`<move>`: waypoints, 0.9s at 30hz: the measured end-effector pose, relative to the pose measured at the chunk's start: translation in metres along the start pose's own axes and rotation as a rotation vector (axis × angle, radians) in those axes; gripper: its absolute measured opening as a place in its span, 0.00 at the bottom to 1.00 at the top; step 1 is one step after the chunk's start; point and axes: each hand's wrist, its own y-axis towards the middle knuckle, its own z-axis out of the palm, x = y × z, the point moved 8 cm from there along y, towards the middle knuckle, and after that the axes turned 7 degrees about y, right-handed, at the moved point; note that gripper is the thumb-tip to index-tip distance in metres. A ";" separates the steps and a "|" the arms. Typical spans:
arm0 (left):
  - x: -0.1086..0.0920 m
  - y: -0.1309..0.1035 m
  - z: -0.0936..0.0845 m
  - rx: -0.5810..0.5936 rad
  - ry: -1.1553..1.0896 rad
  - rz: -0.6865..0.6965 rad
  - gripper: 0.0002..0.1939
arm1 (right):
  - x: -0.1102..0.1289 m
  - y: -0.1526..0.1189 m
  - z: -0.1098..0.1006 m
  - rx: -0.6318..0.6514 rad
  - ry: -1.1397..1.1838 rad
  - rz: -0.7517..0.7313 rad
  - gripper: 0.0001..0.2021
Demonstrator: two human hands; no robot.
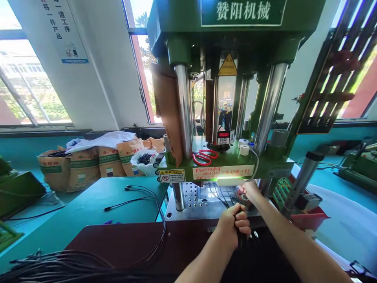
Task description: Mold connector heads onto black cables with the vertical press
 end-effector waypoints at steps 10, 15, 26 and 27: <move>0.083 -0.111 0.023 0.105 0.271 0.234 0.16 | 0.012 -0.044 -0.023 -0.027 0.082 0.034 0.11; -0.027 -0.217 0.019 -0.074 0.235 0.676 0.13 | 0.004 -0.060 -0.052 -0.037 0.019 0.062 0.09; -0.286 -0.321 -0.122 -1.060 0.489 1.224 0.15 | -0.016 -0.073 -0.080 0.320 -0.514 0.078 0.13; -0.283 -0.309 -0.136 -1.068 0.559 1.157 0.15 | -0.018 -0.073 -0.080 0.324 -0.591 0.056 0.12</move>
